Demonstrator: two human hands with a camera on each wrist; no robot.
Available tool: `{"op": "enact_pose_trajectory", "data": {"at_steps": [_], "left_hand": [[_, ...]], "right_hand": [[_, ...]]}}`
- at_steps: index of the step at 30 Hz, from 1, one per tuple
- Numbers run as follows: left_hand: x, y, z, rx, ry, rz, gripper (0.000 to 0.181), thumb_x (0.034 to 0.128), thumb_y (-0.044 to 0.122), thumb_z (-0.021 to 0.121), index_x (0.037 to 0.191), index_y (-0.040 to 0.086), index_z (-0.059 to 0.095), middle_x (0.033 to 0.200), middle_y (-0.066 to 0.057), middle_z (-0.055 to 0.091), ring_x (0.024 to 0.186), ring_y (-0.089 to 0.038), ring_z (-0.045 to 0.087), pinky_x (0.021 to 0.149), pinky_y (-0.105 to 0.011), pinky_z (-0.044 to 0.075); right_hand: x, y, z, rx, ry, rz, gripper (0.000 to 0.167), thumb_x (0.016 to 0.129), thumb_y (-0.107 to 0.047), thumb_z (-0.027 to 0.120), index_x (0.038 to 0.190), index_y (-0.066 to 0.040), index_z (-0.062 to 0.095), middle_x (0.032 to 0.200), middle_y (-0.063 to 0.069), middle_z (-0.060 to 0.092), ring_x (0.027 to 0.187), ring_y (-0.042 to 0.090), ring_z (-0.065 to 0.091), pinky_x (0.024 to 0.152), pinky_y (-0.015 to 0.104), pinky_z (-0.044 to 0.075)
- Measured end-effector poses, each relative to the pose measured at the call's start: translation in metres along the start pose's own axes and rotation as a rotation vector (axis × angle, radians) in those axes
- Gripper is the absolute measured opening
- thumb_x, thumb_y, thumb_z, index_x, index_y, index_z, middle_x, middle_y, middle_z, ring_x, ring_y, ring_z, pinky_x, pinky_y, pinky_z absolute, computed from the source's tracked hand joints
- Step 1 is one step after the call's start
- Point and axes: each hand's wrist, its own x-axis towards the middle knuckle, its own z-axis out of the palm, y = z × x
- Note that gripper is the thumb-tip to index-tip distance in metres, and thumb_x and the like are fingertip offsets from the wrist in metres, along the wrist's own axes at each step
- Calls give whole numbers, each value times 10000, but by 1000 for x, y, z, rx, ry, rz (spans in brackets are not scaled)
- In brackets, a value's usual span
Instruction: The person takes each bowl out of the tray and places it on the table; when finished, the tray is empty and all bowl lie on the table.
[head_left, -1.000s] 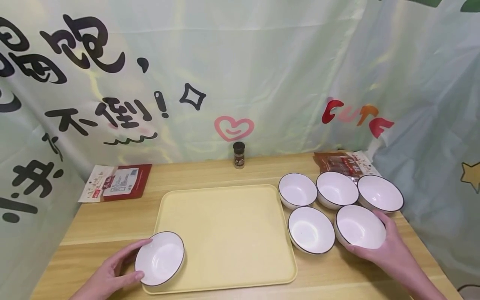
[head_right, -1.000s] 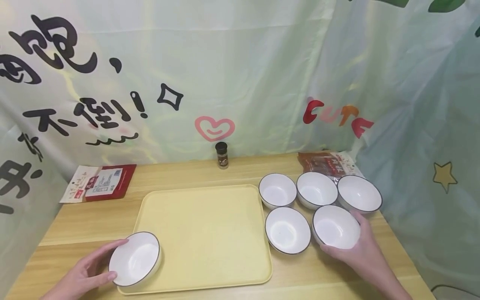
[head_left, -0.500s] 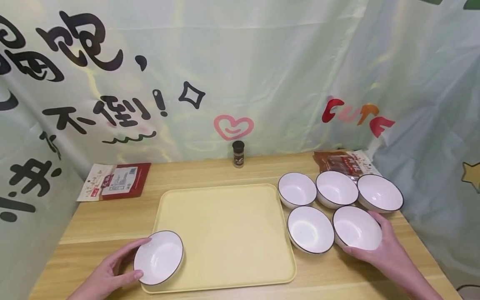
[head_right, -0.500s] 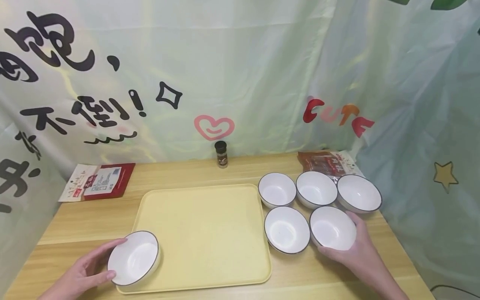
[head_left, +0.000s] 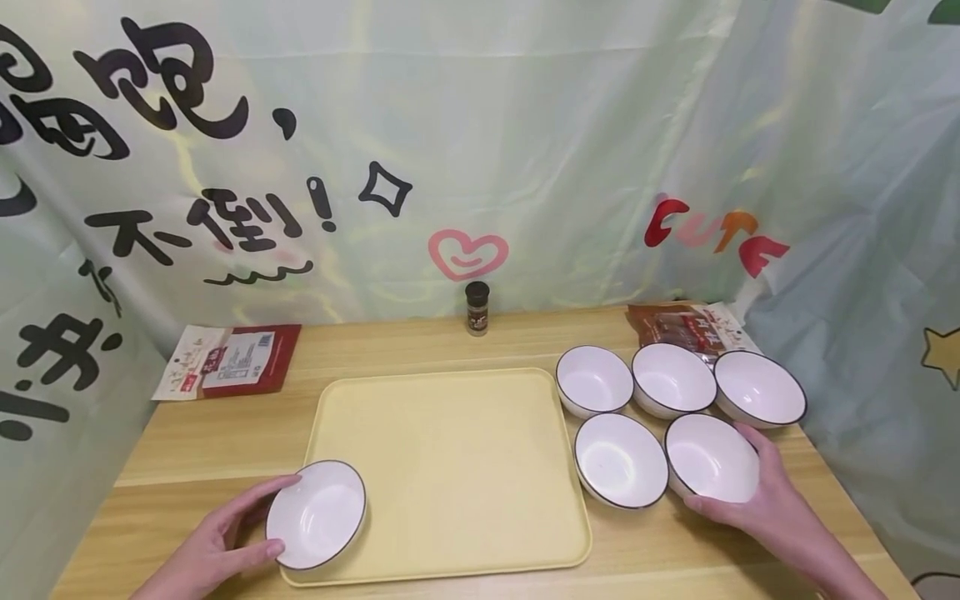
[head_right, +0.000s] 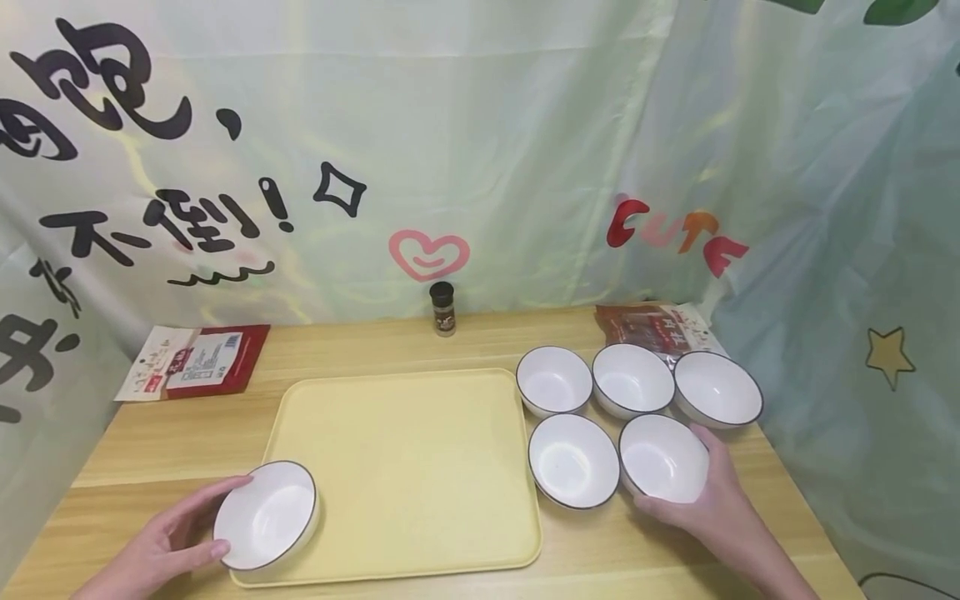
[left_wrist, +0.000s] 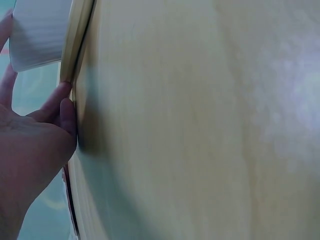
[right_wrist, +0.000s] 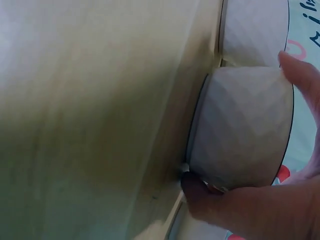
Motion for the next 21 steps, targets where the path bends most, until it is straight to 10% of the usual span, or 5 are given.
{"op": "enact_pose_trajectory", "data": {"at_steps": [4,12,21], "left_hand": [[-1,5,0,-1,-4,-19,639,1049,159,753,1638,190,508,1627,49,491,1346,152,412,1081,-131,365],[0,9,1,-11,-5,94,753,1048,85,730,1708,188,383,1600,51,538,1337,-31,551,1065,-160,423],[7,5,-4,-18,98,199,624,1124,35,569,1707,111,359,1510,-9,631,1304,12,581,1005,-154,475]], "right_hand": [[0,-5,-1,41,2,-5,1260,945,-292,866,1715,-30,-96,1657,428,116,1414,578,264,1142,453,254],[2,-18,4,120,190,-79,1122,972,-221,848,1706,18,33,1679,365,185,1509,491,194,1010,3,114],[4,-44,15,220,269,-133,1048,953,-125,863,1716,-91,146,1712,204,244,1576,65,213,1084,14,157]]}}
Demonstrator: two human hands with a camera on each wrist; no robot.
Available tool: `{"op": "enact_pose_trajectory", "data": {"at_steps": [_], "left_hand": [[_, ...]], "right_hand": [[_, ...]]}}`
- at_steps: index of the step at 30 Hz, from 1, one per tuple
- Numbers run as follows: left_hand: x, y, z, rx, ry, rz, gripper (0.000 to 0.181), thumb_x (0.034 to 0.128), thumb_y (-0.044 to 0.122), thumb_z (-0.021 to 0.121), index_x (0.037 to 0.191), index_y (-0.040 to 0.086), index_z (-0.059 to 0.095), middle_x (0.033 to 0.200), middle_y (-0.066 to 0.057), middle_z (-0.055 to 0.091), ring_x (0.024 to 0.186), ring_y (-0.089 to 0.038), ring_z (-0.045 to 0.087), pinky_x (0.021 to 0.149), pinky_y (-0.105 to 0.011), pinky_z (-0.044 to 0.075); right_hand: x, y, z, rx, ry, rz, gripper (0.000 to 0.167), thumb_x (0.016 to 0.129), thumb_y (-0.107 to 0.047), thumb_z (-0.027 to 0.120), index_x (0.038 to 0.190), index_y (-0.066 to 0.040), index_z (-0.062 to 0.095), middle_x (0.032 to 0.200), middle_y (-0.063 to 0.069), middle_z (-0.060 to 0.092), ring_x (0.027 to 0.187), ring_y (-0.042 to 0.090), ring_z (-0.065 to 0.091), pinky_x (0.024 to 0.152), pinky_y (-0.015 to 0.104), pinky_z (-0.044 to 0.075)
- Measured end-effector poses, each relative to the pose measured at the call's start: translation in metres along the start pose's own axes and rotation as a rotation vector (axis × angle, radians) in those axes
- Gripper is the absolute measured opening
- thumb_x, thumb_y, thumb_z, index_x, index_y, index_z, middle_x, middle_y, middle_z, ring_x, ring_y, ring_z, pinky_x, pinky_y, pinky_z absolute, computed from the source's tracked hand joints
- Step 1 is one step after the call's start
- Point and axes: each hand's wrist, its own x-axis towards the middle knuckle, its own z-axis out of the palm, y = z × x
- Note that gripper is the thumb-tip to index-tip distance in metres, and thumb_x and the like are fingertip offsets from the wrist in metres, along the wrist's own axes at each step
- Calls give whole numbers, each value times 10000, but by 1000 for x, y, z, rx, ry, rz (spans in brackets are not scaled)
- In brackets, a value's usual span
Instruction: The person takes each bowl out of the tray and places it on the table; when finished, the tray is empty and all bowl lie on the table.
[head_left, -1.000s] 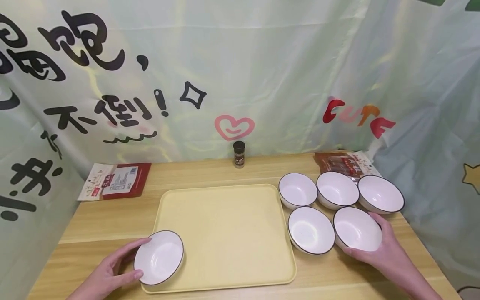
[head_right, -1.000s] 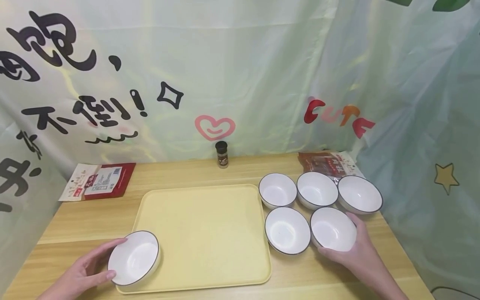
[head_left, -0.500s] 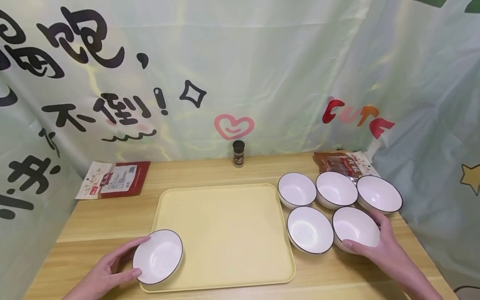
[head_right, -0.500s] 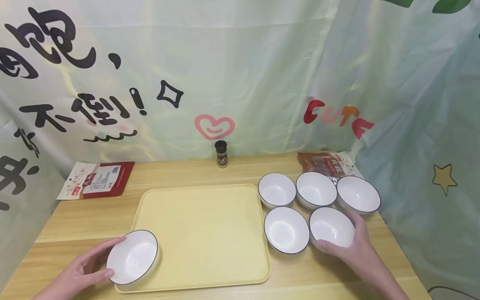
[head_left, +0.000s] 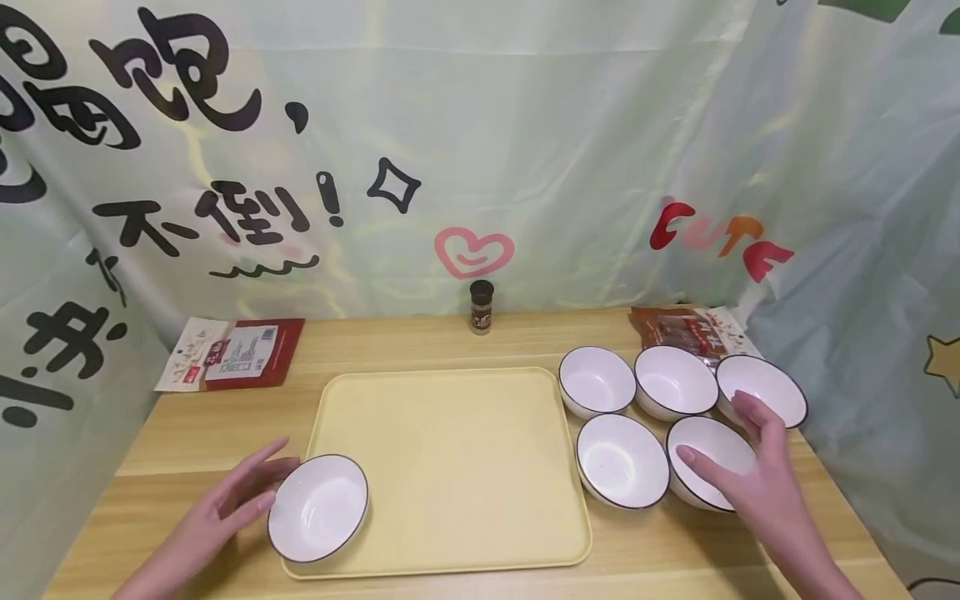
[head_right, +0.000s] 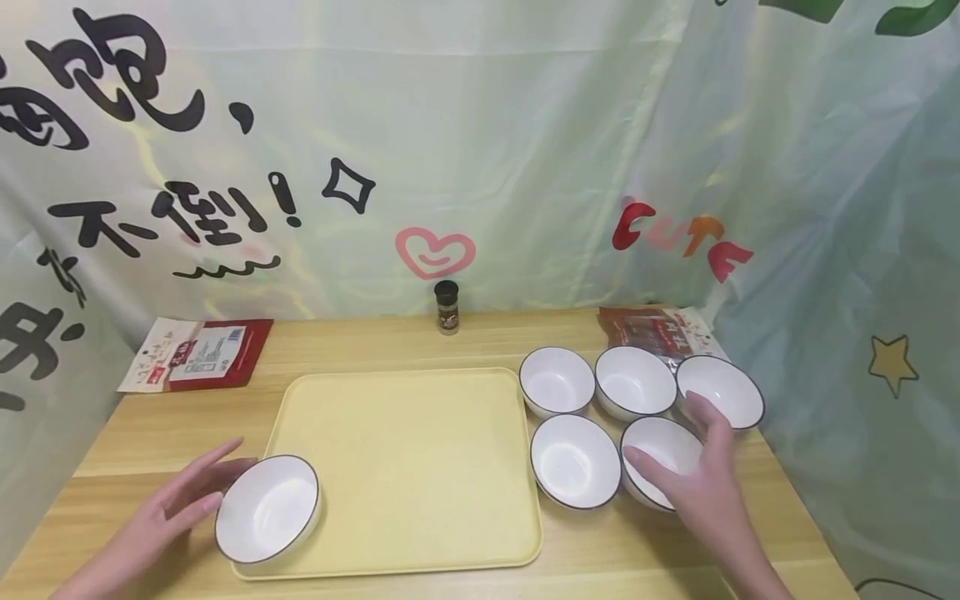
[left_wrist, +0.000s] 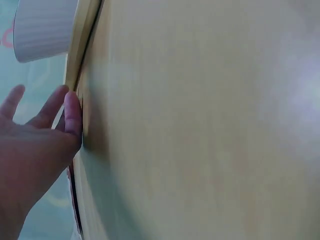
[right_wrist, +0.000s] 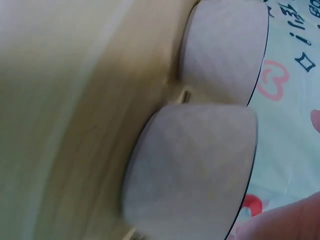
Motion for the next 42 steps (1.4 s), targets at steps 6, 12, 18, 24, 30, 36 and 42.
{"op": "enact_pose_trajectory", "data": {"at_steps": [6,12,18,24,30,36,42], "left_hand": [[11,1,-6,56,72,-37,544,1145,131,589,1668,114,441,1491,-33,651,1290,40,577,980,-122,459],[27,-5,-14,121,111,8,504,1093,119,690,1575,56,557,1490,-130,653,1276,25,593,996,-97,436],[45,-6,-20,169,82,-9,622,1074,220,740,1636,108,498,1604,-200,537,1423,43,435,1047,-41,307],[60,-4,-23,221,6,2,667,1059,249,755,1656,130,481,1720,-277,312,1572,-546,208,1270,-660,152],[70,-7,-24,384,-19,51,684,1036,310,775,1645,157,504,1693,-349,289,1519,-634,225,1049,-938,96],[77,-9,-27,486,-26,66,705,1006,380,805,1633,212,532,1678,-354,309,1513,-629,238,1054,-908,147],[87,-11,-32,504,-61,105,710,960,392,859,1596,231,588,1679,-345,323,1519,-628,226,1066,-901,138]], "right_hand": [[1,-21,14,74,-10,-68,988,944,-51,849,1696,-122,213,1685,175,283,1560,55,248,1127,55,189],[0,-42,35,109,-40,-142,958,924,-43,855,1671,-88,256,1682,147,312,1600,196,242,1155,71,190],[-1,-59,61,157,-100,-246,913,898,11,859,1641,-78,335,1645,102,376,1537,339,314,1194,140,228],[-4,-77,92,177,-182,-310,827,902,-64,877,1596,-91,430,1620,101,447,1502,281,382,1199,182,253],[-10,-86,127,210,-326,-318,777,931,-180,875,1580,-103,453,1608,70,463,1486,309,415,1256,428,285],[-21,-99,161,227,-482,-336,820,907,-281,897,1583,-140,454,1609,38,445,1489,311,432,1231,584,332],[-28,-124,195,270,-639,-285,910,862,-343,922,1602,-184,419,1622,-5,367,1508,298,398,1208,620,348]]}}
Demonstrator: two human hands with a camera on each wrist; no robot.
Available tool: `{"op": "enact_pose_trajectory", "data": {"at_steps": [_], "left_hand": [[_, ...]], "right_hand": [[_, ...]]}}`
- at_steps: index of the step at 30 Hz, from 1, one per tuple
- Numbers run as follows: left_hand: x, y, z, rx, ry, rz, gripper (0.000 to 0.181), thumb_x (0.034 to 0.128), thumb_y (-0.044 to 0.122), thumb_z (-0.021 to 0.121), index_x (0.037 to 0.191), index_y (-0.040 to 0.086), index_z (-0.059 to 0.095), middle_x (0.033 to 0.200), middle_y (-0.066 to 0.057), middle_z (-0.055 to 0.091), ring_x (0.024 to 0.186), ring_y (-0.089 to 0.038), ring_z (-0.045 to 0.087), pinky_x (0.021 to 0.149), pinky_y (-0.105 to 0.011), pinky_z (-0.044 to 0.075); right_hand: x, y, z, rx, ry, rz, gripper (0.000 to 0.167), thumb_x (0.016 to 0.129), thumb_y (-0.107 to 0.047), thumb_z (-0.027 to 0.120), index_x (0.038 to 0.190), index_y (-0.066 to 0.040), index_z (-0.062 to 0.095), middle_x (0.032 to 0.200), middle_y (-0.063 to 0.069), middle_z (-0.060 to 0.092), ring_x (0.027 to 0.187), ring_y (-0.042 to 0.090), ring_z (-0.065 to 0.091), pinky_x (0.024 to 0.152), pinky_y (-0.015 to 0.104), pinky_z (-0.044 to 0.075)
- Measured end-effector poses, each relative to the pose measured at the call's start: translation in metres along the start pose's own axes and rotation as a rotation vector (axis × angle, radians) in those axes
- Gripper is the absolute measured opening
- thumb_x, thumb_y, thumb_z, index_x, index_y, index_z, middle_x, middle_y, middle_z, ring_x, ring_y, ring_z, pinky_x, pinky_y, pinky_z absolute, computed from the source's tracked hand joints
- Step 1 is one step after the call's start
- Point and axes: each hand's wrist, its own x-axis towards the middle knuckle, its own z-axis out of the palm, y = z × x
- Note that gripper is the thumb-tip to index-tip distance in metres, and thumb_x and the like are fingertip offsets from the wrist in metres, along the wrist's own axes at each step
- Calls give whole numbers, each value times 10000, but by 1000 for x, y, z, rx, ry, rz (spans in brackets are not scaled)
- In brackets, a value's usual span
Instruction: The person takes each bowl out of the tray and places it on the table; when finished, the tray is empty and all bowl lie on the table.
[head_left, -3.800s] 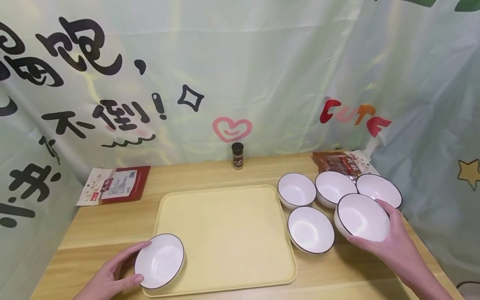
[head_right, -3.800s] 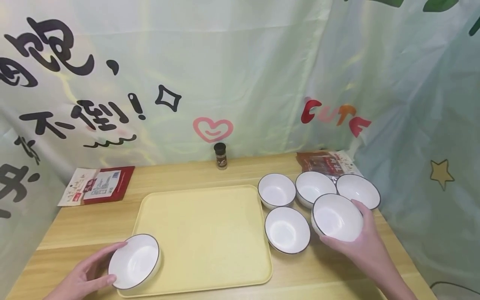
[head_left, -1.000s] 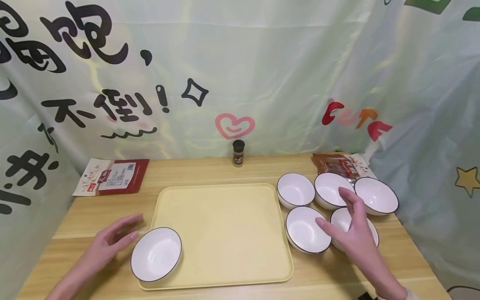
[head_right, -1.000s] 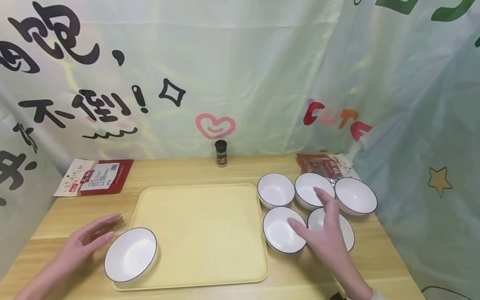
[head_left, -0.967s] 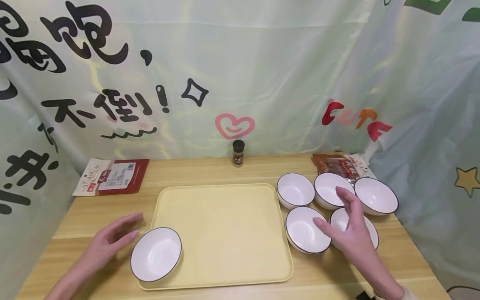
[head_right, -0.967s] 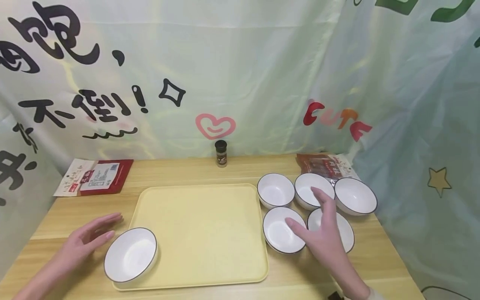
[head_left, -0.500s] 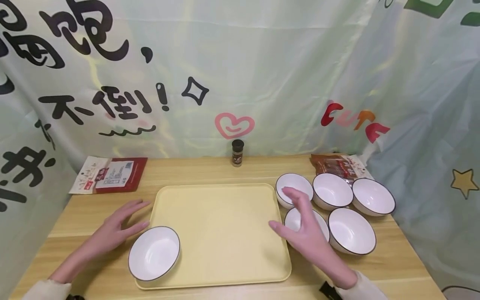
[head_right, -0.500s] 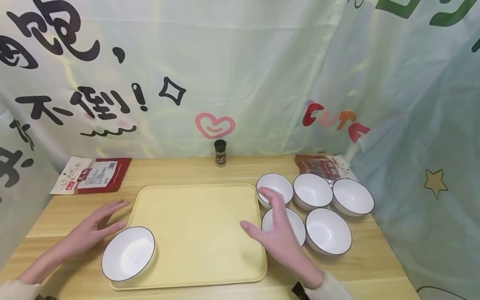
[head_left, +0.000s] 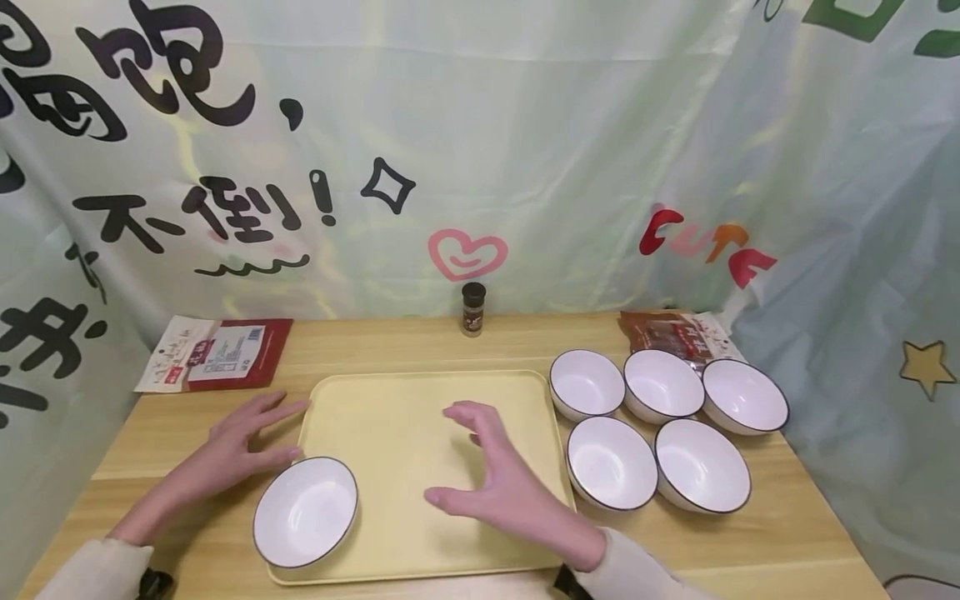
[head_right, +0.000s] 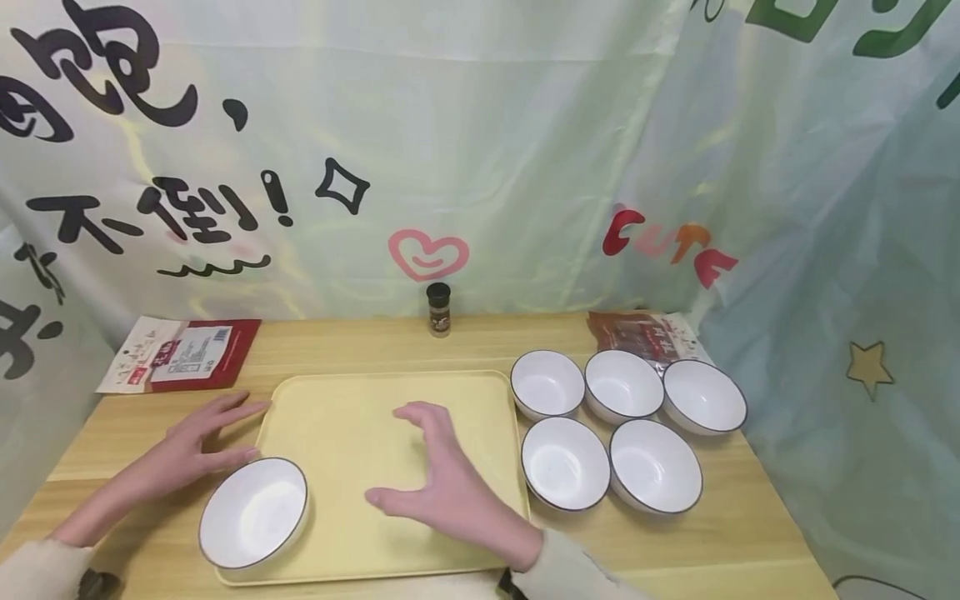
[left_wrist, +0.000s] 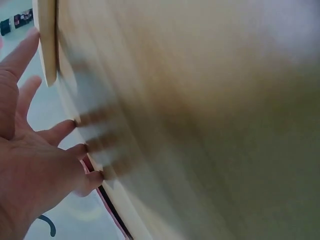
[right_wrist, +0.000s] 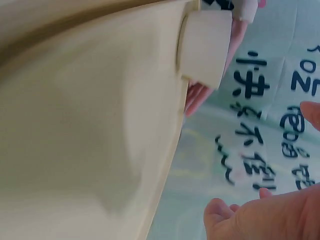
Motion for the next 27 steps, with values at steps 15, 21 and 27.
{"op": "enact_pose_trajectory", "data": {"at_steps": [15,21,27], "left_hand": [[0,-5,2,5,-35,-19,725,992,411,810,1641,252,528,1734,-325,229,1573,-610,86,1120,-881,14],[0,-6,3,4,-51,-22,736,1002,410,800,1658,267,500,1741,-322,211,1570,-619,73,1113,-887,5],[1,-7,3,15,-56,-21,743,1012,414,789,1674,294,474,1749,-310,203,1578,-608,65,1116,-885,-5]], "right_hand": [[43,-14,87,7,-216,139,1169,765,-393,1019,1666,-296,281,1622,-86,350,1490,125,395,1109,392,471],[48,-15,113,11,-242,155,1223,719,-336,1052,1665,-273,280,1555,-84,392,1335,49,477,1046,309,484],[48,-13,127,23,-228,168,1241,688,-314,1069,1645,-319,278,1464,-144,428,1201,15,531,976,258,500]]}}
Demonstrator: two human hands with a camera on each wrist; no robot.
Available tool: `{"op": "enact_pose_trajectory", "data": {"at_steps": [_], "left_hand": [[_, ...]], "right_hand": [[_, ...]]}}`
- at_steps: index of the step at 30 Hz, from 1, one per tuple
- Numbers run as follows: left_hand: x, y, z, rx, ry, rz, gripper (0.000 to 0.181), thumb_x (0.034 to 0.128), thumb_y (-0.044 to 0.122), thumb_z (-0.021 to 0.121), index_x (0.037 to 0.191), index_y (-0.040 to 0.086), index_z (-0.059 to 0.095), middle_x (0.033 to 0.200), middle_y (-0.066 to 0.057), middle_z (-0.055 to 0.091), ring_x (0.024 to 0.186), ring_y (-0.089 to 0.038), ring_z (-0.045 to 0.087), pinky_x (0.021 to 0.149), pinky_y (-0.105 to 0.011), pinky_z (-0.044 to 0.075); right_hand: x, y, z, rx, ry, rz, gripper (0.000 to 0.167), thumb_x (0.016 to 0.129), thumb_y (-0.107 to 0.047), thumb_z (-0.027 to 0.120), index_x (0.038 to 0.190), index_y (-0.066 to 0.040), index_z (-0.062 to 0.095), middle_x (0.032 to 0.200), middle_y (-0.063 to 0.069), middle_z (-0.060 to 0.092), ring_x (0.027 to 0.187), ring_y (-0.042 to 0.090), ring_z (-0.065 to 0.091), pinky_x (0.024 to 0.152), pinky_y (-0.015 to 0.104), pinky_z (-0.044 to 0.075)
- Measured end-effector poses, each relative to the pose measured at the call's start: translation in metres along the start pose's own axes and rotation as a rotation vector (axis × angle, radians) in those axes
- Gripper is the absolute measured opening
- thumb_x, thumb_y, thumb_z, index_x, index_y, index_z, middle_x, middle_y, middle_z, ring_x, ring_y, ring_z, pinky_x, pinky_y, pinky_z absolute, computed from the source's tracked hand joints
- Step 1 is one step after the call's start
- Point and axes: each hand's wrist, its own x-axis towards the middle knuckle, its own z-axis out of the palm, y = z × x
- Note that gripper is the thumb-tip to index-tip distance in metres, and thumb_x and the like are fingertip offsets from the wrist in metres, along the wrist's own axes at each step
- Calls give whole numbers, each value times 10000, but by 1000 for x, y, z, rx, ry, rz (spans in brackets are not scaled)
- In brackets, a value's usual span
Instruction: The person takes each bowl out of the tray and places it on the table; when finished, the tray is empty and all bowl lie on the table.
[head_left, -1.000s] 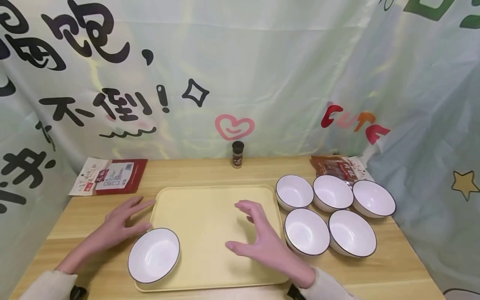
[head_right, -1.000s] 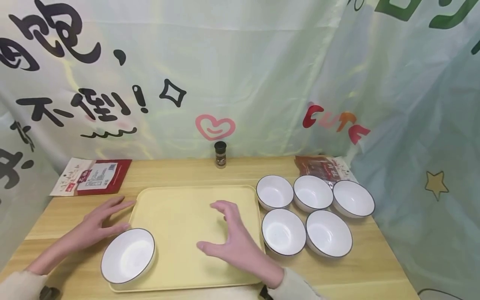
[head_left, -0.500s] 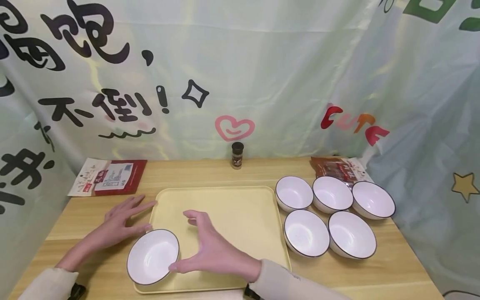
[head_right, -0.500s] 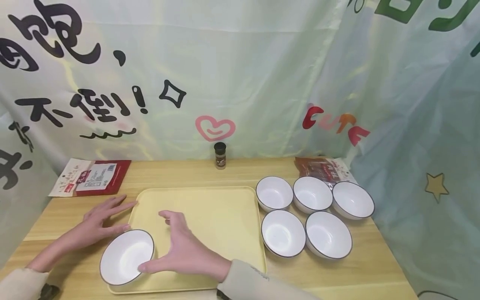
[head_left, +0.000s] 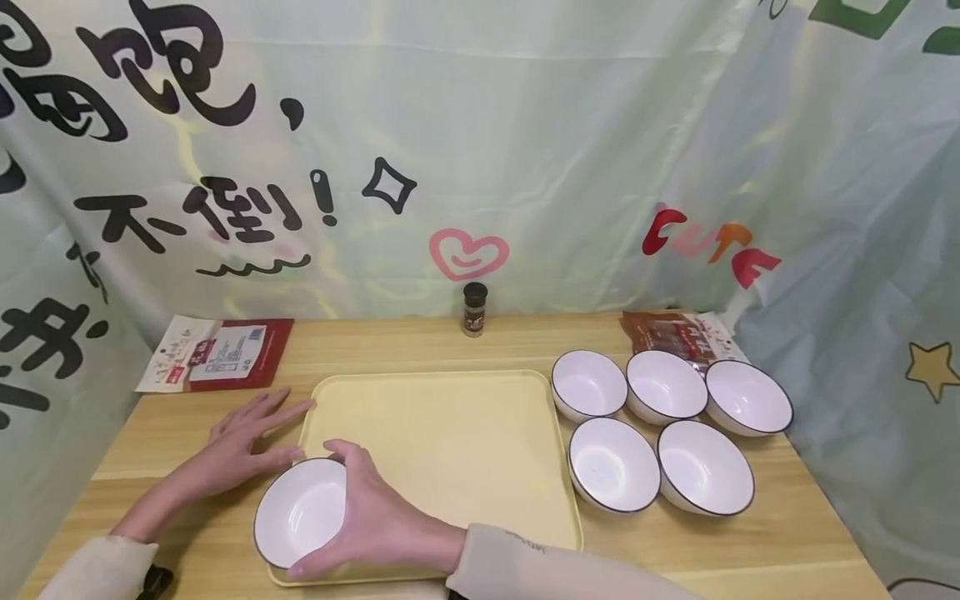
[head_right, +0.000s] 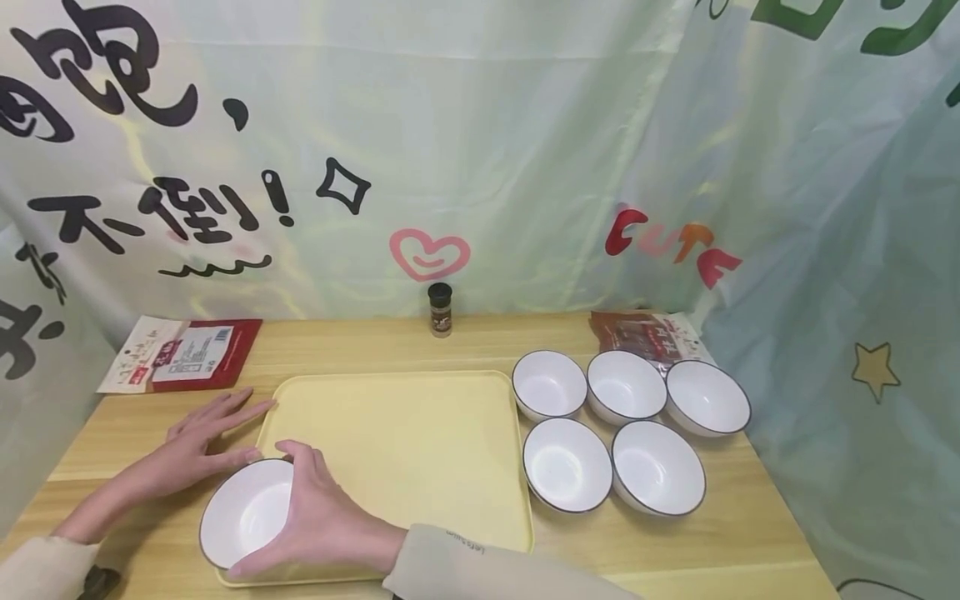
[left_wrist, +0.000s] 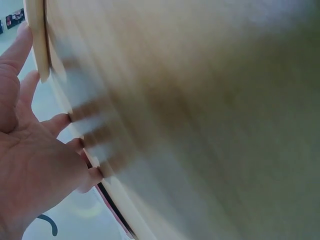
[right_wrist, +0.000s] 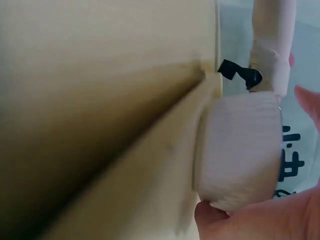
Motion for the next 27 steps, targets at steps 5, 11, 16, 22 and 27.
{"op": "enact_pose_trajectory", "data": {"at_steps": [5,11,16,22,27], "left_hand": [[0,1,0,3,6,8,741,1009,414,793,1670,297,479,1744,-307,221,1575,-608,79,1110,-885,12],[-1,1,0,1,10,10,742,1009,407,795,1671,295,478,1738,-317,227,1571,-612,85,1103,-888,21],[-1,1,0,-2,13,17,738,1009,403,794,1669,299,481,1738,-317,229,1572,-610,84,1104,-885,23],[-2,0,1,-6,8,10,742,1012,411,788,1675,309,469,1750,-301,210,1582,-594,72,1121,-874,6],[-2,-1,1,-6,5,2,742,1015,416,784,1677,303,468,1753,-299,203,1584,-592,67,1125,-874,-2]], "right_hand": [[0,5,6,-22,8,-9,1223,677,-313,1066,1633,-312,304,1429,-140,453,1181,21,543,952,251,508],[1,11,12,-47,26,-31,1221,654,-286,1062,1626,-315,323,1429,-136,476,1171,29,549,935,256,517],[2,13,14,-63,35,-43,1226,646,-292,1067,1627,-323,331,1447,-136,478,1197,31,540,950,260,514],[2,13,15,-72,47,-49,1219,641,-299,1082,1614,-309,348,1460,-136,473,1211,23,534,962,256,510],[1,13,16,-45,59,-36,1195,626,-288,1090,1586,-311,379,1432,-154,481,1190,14,537,956,252,509]]}}
